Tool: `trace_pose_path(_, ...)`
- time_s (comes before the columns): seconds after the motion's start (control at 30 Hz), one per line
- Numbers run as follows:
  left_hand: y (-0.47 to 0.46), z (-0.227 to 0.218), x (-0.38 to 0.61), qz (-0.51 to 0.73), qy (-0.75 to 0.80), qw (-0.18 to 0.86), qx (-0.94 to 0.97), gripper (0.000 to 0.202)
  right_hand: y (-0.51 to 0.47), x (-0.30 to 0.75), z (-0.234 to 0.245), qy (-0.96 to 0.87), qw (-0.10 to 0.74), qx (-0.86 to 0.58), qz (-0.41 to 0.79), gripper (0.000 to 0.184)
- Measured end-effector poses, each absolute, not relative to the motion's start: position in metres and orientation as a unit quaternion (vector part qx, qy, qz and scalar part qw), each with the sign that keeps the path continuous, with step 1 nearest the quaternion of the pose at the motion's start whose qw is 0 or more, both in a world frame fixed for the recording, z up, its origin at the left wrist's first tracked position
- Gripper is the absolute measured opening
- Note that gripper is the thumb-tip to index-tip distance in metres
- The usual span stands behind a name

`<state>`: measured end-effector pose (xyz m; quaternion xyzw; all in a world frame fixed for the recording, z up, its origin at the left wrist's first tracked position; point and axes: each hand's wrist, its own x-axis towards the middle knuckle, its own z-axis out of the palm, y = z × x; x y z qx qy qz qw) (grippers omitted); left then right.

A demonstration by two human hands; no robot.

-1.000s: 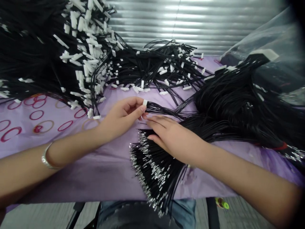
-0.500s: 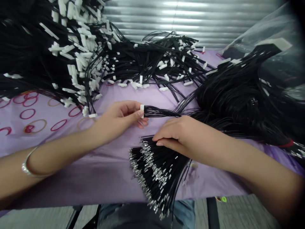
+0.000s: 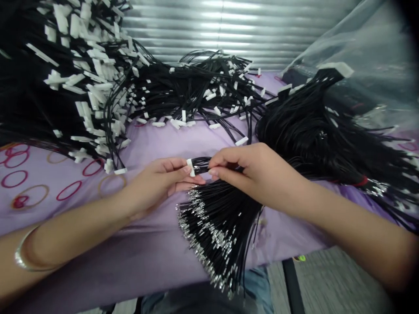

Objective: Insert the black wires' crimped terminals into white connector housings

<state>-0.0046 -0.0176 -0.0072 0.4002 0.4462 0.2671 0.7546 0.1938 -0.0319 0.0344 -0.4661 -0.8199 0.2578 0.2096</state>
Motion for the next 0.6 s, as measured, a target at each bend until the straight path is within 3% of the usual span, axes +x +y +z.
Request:
trace_pose_path(0.4,-0.013,-0.006,-0.005,0.261,0.454,0.761,0.383,0.015,-0.023,0.185,0.039,-0.829,0.158,-0.49,0.219,0.009)
trace_pose_path(0.6,-0.013,-0.008,-0.007,0.249,0.452,0.769,0.378,0.019,-0.009,0.191,0.033,-0.836,0.151,-0.46,0.258,0.011)
